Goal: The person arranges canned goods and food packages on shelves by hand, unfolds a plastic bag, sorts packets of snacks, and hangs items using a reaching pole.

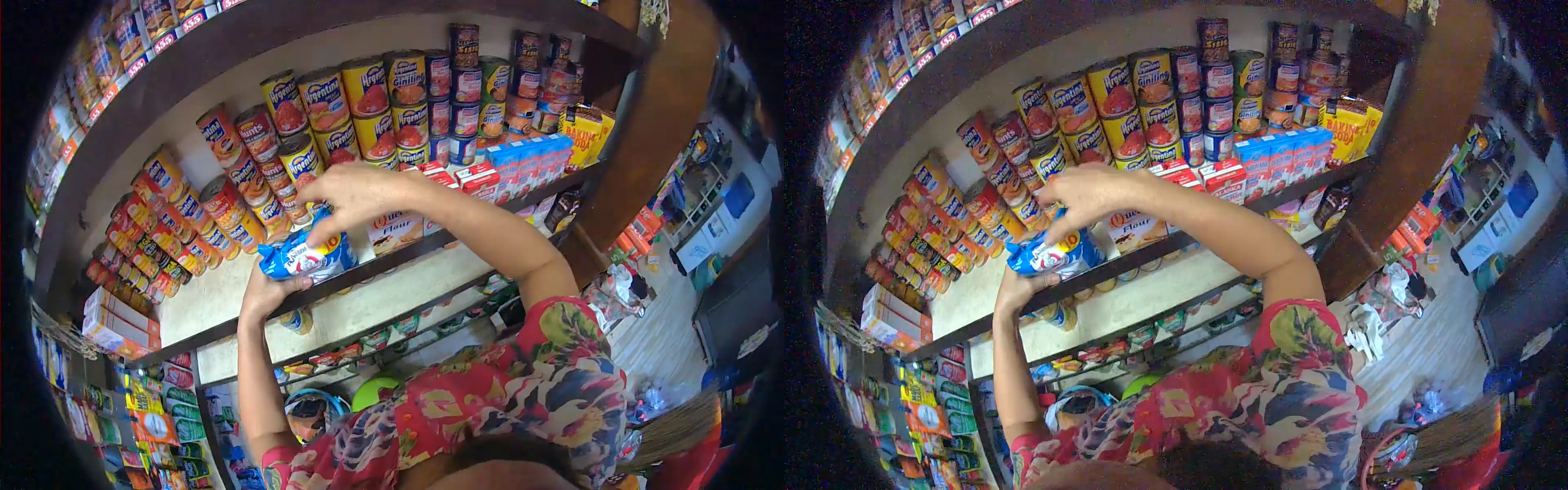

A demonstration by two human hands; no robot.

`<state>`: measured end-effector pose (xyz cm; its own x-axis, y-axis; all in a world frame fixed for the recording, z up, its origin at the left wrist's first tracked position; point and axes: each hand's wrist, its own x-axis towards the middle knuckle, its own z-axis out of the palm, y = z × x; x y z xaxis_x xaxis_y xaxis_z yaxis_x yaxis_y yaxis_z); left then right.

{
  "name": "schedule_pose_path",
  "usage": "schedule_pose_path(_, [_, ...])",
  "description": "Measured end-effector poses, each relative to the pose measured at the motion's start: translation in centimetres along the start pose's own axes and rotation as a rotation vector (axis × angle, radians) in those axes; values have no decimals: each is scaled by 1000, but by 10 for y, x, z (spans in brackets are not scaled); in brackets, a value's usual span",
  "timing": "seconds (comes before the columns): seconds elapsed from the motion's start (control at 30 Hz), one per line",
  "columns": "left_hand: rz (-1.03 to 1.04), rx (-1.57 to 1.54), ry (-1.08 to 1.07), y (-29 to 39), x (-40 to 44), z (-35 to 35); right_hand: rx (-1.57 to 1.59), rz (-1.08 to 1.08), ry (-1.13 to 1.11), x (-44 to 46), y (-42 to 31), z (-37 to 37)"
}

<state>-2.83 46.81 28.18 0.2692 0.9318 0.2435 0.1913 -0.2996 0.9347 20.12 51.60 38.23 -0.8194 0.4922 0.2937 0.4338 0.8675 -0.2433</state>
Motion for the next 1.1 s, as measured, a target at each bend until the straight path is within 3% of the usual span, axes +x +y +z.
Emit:
schedule_pose_path(0.13, [-82, -16, 23, -14, 9, 7, -58, -110, -69, 3, 8, 8])
schedule_pose_path(0.23, [-132, -102, -28, -10, 12, 8, -43, 9, -126, 13, 10, 12])
schedule_pose_path(0.4, [-34, -112, -89, -16, 10, 6, 13, -26, 6, 13, 12, 17])
schedule_pose_path(0.57, [-16, -36, -79, -6, 13, 19, -135, -1, -124, 3, 5, -1])
schedule_pose_path(0.7, [23, -22, -134, -15, 16, 8, 34, -37, -153, 11, 24, 1])
schedule_pose_path(0.87, [-38, -113, -96, -16, 17, 4, 228, 34, 70, 19, 34, -3])
schedule_pose_path(1.1, [-35, -85, -108, -10, 19, 2, 242, 76, 95, 24, 37, -6])
